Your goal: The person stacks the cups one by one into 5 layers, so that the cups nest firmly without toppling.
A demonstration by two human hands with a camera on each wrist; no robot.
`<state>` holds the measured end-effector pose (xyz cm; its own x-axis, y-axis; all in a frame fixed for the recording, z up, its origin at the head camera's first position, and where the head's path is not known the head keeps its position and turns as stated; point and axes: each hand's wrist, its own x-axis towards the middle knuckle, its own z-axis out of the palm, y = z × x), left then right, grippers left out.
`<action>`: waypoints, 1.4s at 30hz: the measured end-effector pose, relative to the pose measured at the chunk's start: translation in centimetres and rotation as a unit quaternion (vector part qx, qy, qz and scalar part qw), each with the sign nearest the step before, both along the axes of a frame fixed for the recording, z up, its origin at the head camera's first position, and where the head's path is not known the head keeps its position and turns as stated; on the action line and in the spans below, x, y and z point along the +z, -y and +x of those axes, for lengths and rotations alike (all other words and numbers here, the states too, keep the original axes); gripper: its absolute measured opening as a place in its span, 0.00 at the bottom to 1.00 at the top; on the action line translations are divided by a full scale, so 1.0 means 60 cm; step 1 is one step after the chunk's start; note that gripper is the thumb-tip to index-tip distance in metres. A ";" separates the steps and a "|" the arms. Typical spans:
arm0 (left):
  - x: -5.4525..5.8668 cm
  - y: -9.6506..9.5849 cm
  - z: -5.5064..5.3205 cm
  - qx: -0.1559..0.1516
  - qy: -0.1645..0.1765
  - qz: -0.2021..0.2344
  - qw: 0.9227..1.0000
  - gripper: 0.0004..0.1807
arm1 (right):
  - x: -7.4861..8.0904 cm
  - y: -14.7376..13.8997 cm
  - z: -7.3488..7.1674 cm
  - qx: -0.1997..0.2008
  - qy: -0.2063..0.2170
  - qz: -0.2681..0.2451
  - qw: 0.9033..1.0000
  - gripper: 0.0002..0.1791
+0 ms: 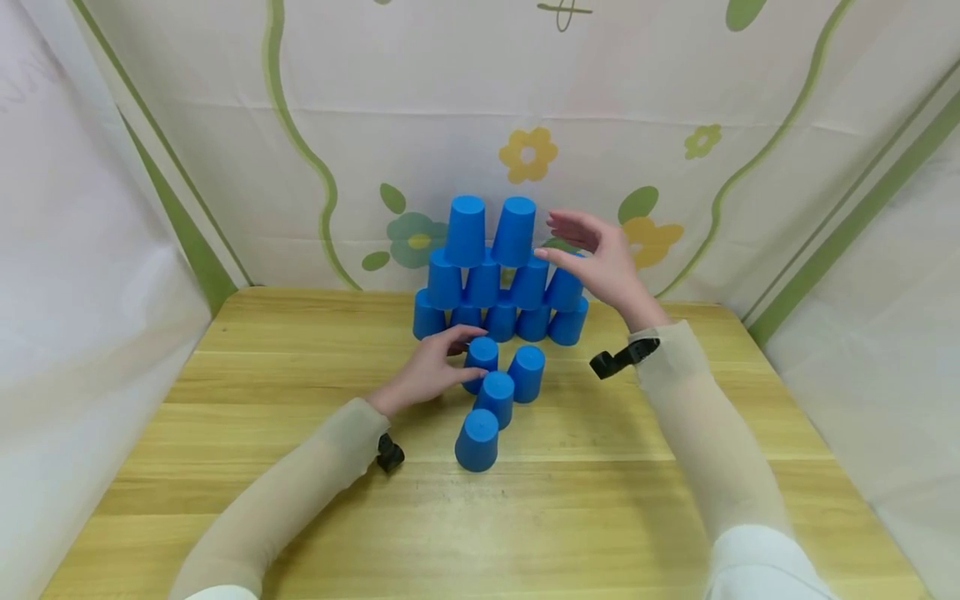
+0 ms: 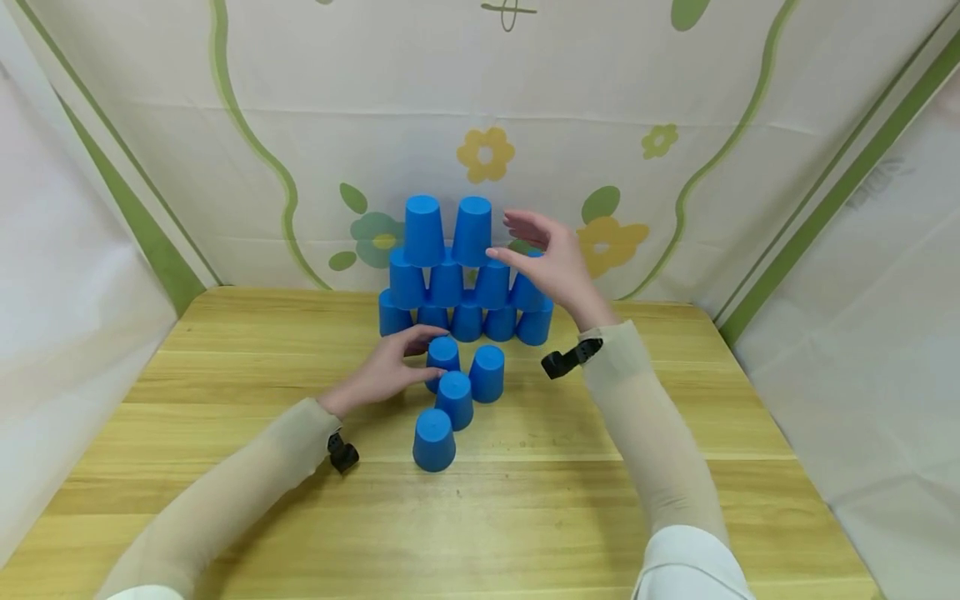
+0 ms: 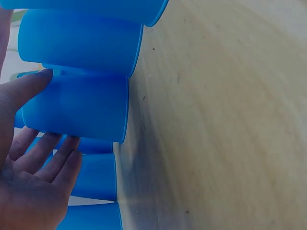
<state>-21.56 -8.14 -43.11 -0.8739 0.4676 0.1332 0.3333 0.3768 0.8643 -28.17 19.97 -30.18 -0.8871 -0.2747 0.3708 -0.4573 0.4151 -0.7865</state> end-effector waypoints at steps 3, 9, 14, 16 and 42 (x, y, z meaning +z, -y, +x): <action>-0.003 0.000 -0.004 0.002 -0.004 0.000 1.000 0.30 | 0.000 -0.009 0.019 0.016 -0.006 0.004 1.000 0.32; -0.006 0.002 -0.009 0.000 -0.003 0.003 1.000 0.27 | -0.004 -0.023 0.059 0.032 -0.001 0.027 0.999 0.30; -0.009 0.004 -0.010 0.002 -0.001 0.003 1.000 0.25 | -0.029 -0.031 0.089 0.052 0.022 0.032 0.998 0.29; -0.010 0.004 -0.010 0.003 -0.002 0.000 1.000 0.26 | -0.044 -0.033 0.100 0.057 0.040 0.037 0.997 0.30; -0.007 0.000 -0.006 0.006 -0.011 -0.011 1.000 0.25 | -0.234 -0.019 0.128 0.060 0.139 0.019 0.988 0.27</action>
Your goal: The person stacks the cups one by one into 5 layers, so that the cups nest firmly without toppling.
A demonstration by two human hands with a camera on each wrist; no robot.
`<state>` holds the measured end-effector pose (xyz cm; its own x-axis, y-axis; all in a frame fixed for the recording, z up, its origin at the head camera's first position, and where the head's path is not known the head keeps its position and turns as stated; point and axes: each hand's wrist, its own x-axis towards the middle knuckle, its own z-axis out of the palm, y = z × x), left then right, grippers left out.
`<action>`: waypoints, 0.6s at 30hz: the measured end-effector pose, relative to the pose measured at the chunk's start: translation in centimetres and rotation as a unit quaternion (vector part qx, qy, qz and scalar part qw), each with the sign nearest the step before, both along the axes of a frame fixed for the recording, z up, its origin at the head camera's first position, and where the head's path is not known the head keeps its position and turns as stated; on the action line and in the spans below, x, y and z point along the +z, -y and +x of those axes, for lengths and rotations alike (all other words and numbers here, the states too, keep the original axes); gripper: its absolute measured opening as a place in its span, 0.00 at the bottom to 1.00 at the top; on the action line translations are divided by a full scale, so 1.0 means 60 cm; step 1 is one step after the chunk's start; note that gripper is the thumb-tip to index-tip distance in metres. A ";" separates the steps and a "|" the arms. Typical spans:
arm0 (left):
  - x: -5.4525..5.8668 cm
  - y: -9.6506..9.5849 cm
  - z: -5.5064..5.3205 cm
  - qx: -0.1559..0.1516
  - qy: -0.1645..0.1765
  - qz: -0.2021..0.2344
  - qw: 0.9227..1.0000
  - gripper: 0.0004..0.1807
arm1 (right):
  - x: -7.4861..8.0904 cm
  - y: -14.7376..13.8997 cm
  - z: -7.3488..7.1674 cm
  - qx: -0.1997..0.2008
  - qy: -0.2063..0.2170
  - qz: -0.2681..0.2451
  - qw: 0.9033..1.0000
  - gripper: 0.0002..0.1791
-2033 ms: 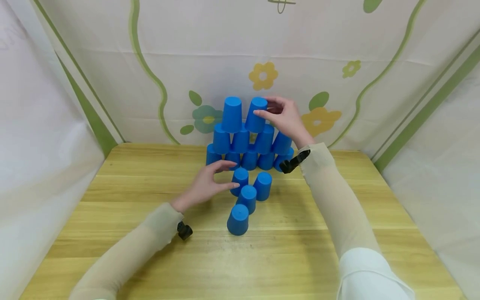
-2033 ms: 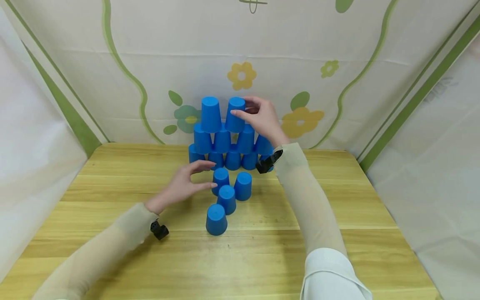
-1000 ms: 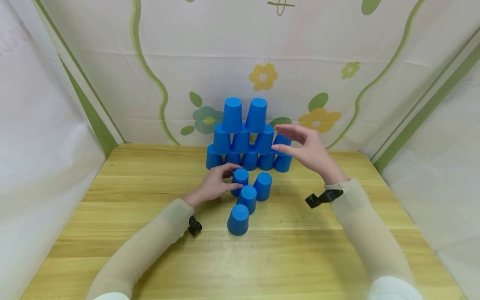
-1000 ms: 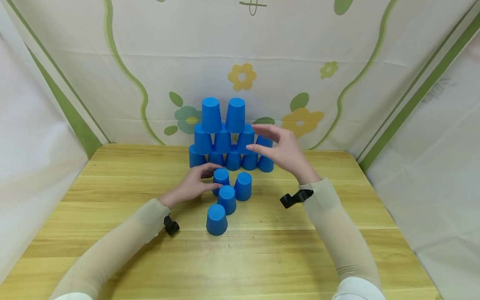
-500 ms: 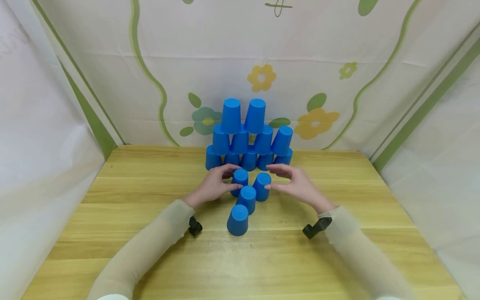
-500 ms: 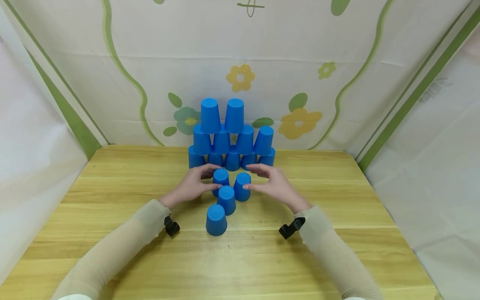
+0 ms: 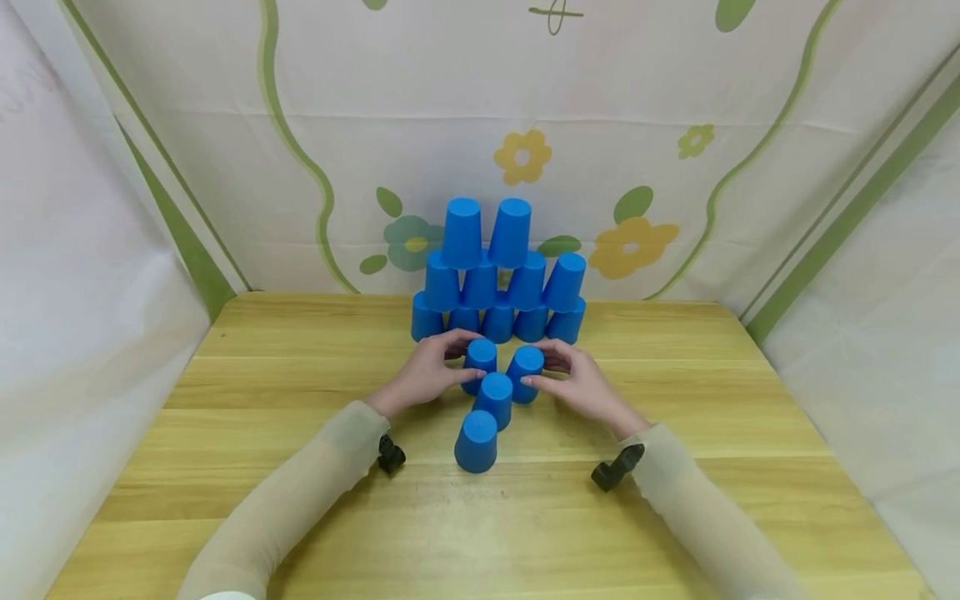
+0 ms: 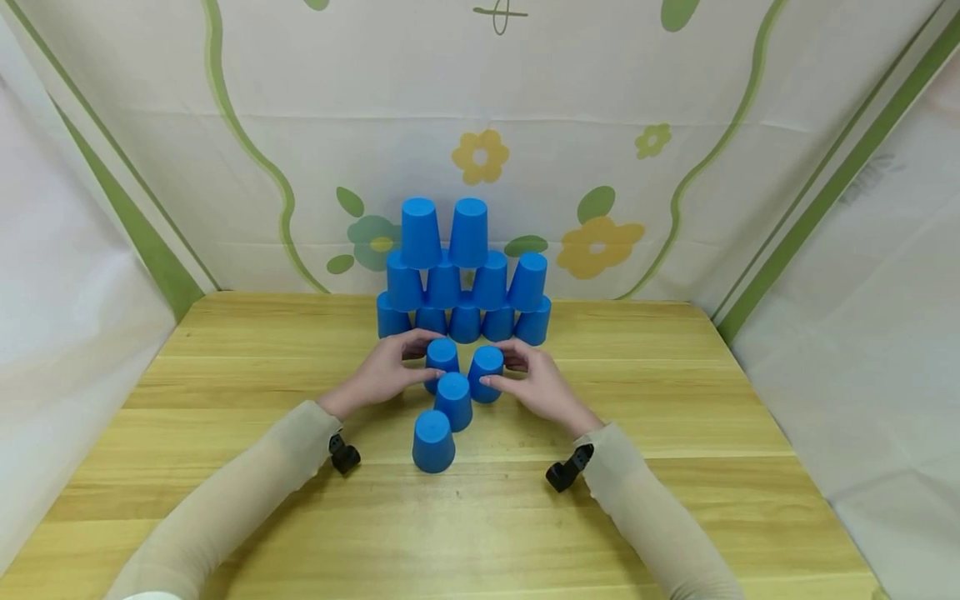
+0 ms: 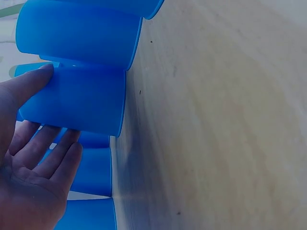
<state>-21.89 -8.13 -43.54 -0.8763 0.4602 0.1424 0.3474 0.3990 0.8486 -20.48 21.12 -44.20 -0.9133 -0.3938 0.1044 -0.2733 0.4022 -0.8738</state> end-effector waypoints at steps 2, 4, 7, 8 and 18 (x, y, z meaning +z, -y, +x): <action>0.000 0.000 0.001 0.000 0.002 0.002 1.000 0.25 | 0.005 -0.001 0.000 -0.010 0.000 -0.003 1.000 0.27; 0.000 0.000 0.001 0.000 0.003 0.003 1.000 0.25 | 0.012 -0.004 -0.001 -0.020 -0.005 -0.007 1.000 0.27; 0.000 0.000 0.002 0.000 0.001 0.003 1.000 0.25 | 0.029 -0.009 -0.004 -0.033 -0.021 -0.011 0.999 0.28; 0.000 0.000 0.002 0.000 0.000 0.003 1.000 0.25 | 0.035 -0.012 -0.006 -0.036 -0.029 -0.014 0.999 0.28; 0.000 0.001 0.000 -0.002 0.002 0.006 1.000 0.25 | 0.146 -0.011 0.008 -0.052 -0.092 -0.022 0.994 0.26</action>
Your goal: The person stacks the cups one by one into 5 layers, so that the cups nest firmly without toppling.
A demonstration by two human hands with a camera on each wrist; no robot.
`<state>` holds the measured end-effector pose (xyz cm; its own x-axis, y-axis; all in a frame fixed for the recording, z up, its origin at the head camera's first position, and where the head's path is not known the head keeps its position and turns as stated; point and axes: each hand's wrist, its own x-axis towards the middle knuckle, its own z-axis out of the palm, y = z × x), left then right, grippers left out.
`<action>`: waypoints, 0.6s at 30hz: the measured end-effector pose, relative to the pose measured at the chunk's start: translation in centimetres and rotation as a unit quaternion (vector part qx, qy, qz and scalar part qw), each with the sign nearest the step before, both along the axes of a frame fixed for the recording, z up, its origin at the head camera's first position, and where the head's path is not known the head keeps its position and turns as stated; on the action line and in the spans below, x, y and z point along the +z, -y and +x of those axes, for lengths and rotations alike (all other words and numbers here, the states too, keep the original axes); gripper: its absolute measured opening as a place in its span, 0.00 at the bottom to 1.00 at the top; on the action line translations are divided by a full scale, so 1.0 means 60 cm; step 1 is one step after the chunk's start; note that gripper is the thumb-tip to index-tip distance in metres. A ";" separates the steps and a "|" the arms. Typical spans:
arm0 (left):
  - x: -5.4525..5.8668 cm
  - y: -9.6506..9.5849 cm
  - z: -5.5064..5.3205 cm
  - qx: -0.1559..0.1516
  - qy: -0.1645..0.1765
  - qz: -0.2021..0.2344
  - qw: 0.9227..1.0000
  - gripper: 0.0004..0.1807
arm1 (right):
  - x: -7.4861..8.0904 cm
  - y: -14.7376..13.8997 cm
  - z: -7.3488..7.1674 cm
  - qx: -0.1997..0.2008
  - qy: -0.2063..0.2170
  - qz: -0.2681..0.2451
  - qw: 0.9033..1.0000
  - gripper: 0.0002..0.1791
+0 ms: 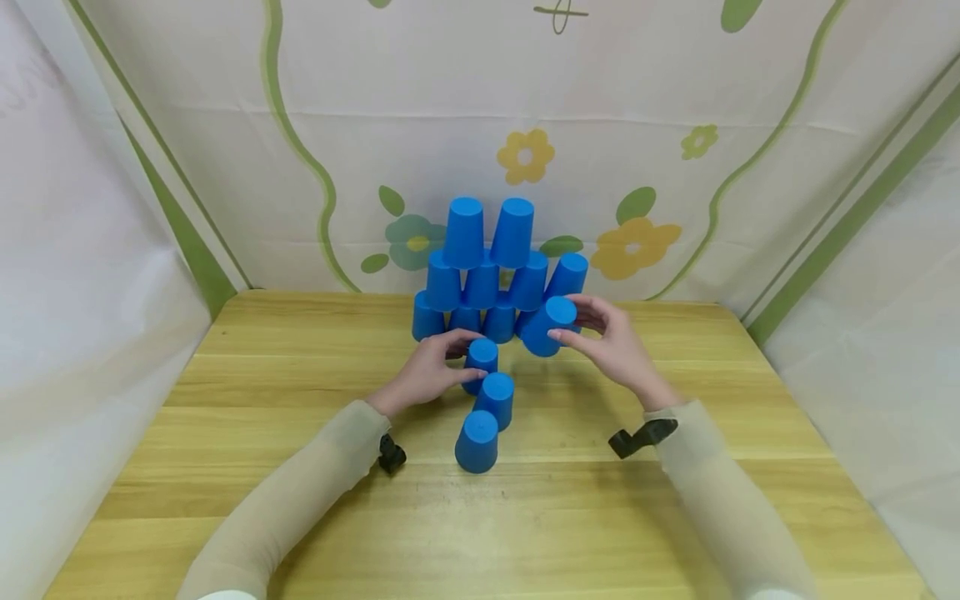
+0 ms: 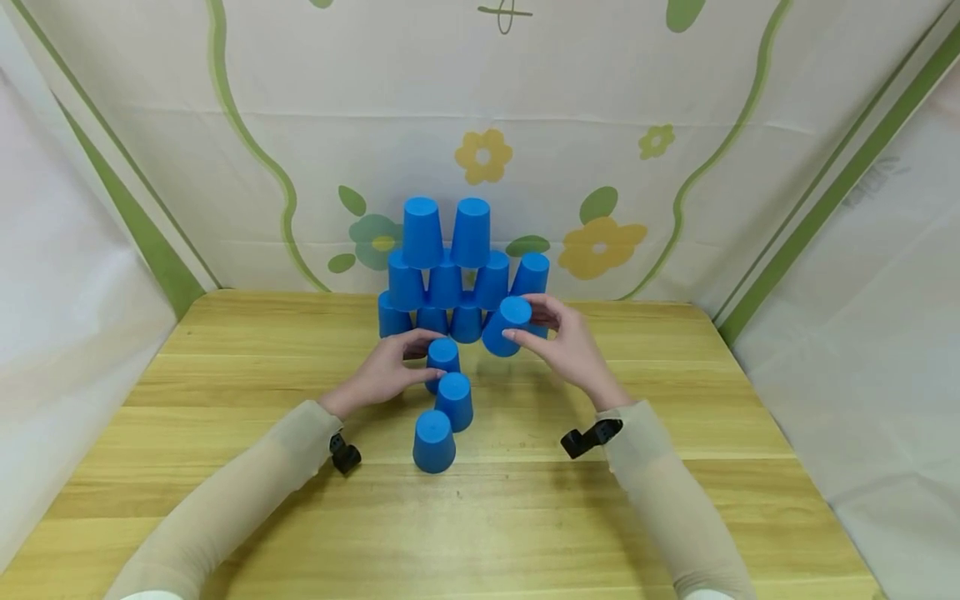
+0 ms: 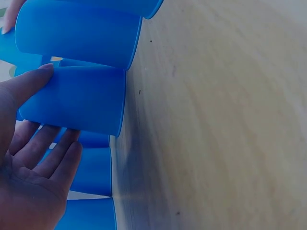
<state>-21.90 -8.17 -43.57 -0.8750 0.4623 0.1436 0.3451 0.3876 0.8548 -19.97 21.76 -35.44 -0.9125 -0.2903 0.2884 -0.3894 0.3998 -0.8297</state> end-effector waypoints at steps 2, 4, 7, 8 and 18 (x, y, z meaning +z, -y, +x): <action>0.000 0.000 0.000 0.001 0.002 -0.002 1.000 0.25 | 0.020 0.001 0.002 -0.003 -0.016 -0.006 1.000 0.25; 0.000 -0.001 0.000 0.003 0.005 -0.006 1.000 0.25 | 0.035 0.000 0.001 -0.009 -0.034 -0.008 0.999 0.25; 0.000 -0.001 0.001 0.006 0.009 -0.009 1.000 0.25 | 0.048 -0.006 -0.010 -0.022 -0.057 -0.017 0.998 0.25; 0.000 -0.002 0.001 0.008 0.009 -0.010 1.000 0.25 | 0.047 -0.011 -0.018 -0.025 -0.064 -0.023 0.997 0.25; -0.001 -0.001 -0.001 0.008 0.006 -0.007 1.000 0.25 | 0.069 -0.026 -0.066 -0.035 -0.103 -0.053 0.993 0.27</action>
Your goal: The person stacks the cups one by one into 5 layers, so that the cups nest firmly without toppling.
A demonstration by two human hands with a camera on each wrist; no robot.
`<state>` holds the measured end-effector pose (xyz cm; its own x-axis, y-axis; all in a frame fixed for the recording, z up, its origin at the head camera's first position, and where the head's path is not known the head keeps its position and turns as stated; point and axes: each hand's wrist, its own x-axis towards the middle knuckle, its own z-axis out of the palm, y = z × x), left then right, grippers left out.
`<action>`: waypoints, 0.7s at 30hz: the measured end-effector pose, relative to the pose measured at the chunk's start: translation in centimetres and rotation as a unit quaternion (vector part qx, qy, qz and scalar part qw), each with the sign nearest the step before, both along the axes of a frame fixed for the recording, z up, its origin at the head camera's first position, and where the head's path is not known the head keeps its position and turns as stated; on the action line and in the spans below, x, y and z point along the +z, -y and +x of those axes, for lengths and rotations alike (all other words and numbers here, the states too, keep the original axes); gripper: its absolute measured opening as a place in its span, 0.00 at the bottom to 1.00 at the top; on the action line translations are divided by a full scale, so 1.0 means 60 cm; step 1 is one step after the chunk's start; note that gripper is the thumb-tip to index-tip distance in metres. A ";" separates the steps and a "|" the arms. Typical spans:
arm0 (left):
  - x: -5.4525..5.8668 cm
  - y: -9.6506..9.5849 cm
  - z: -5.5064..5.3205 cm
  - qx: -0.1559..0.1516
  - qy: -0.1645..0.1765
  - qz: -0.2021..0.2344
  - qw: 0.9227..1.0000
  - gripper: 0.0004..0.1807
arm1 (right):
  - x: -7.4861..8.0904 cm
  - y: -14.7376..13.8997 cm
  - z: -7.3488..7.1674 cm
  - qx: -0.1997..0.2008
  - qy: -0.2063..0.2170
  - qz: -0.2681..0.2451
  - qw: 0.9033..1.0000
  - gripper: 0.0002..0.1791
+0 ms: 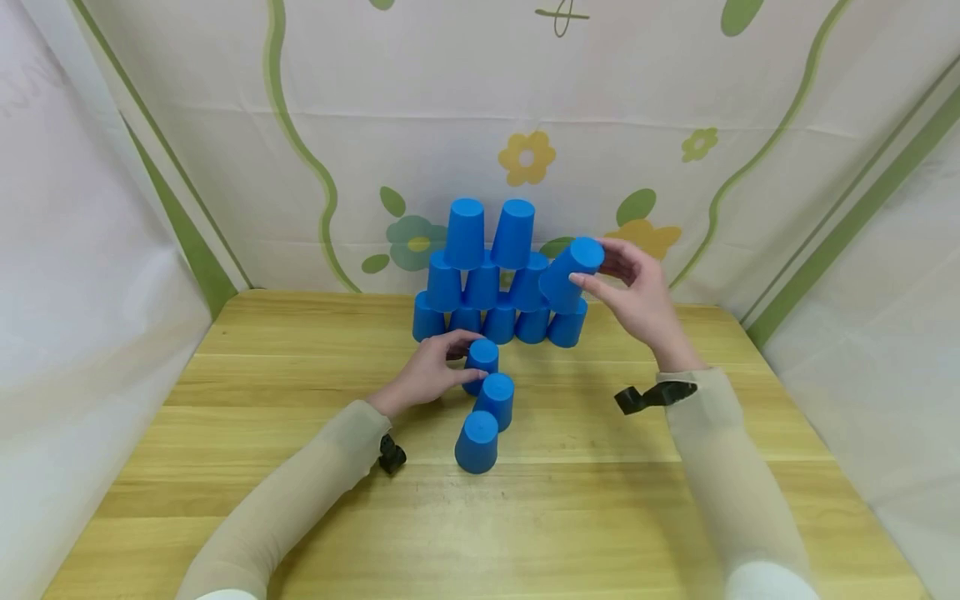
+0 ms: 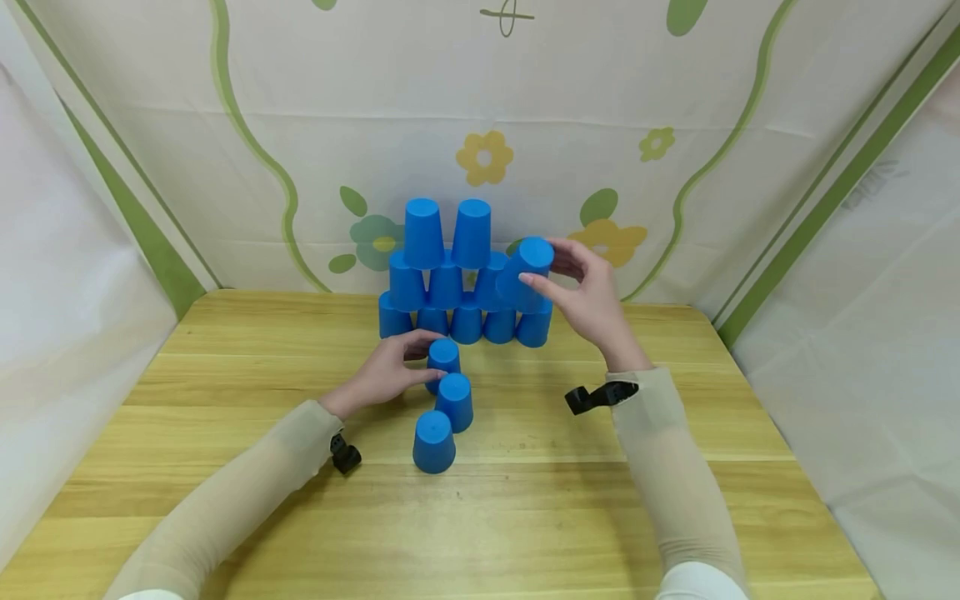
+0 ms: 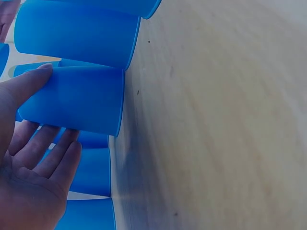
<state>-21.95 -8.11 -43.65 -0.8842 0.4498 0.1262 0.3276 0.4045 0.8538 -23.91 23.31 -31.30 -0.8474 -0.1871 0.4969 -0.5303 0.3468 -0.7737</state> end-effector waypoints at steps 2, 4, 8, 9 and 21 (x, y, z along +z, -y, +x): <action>-0.001 0.001 -0.001 0.000 -0.002 0.000 1.000 0.25 | 0.006 0.002 -0.010 -0.002 -0.005 -0.005 1.000 0.26; -0.002 0.002 -0.001 0.000 -0.003 0.001 1.000 0.25 | 0.011 0.003 -0.022 -0.007 -0.006 -0.006 1.000 0.25; -0.004 0.003 0.000 -0.001 0.000 0.003 1.000 0.26 | 0.018 0.006 -0.048 -0.033 0.003 0.007 0.999 0.26; -0.004 0.003 0.001 -0.001 0.001 0.003 1.000 0.25 | 0.020 0.007 -0.055 -0.040 0.009 0.014 0.999 0.27; -0.005 0.002 -0.004 -0.007 -0.004 0.009 1.000 0.25 | 0.025 0.019 -0.096 -0.060 0.068 0.041 0.995 0.34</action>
